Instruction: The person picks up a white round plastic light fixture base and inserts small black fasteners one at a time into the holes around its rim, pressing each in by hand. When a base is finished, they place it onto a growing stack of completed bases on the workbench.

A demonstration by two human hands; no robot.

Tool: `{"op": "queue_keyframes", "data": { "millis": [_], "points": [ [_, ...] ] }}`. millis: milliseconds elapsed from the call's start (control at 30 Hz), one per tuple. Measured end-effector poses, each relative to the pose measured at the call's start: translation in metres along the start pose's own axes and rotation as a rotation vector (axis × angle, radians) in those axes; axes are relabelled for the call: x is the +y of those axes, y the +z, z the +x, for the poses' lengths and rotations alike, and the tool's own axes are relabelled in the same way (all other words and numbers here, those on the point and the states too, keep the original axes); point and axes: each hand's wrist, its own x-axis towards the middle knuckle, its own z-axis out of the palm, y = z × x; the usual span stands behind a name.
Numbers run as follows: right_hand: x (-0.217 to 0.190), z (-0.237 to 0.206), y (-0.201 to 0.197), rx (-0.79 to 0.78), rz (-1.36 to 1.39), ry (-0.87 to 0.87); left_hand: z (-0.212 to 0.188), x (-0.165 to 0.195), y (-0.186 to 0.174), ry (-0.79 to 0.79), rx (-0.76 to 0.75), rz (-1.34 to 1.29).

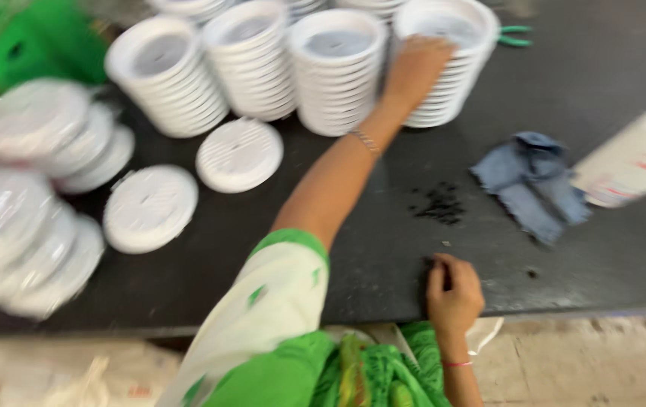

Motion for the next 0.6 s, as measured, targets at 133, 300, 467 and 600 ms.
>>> {"op": "queue_keyframes", "data": {
  "millis": [133, 300, 467, 600],
  "points": [
    [0.011, -0.007, 0.004, -0.03, -0.011, -0.114, -0.032, 0.011, -0.009, 0.019, 0.016, 0.195],
    [0.027, -0.017, 0.009, -0.075, -0.028, -0.137, -0.13, 0.021, -0.061, -0.057, -0.065, 0.061],
    [0.032, -0.023, 0.01, -0.11, -0.063, -0.126, -0.195, -0.042, -0.142, -0.562, -0.043, -0.007],
    [0.029, -0.025, 0.01, -0.121, -0.084, -0.132, -0.207, -0.118, -0.201, -0.872, 0.022, 0.289]
  ]
}}
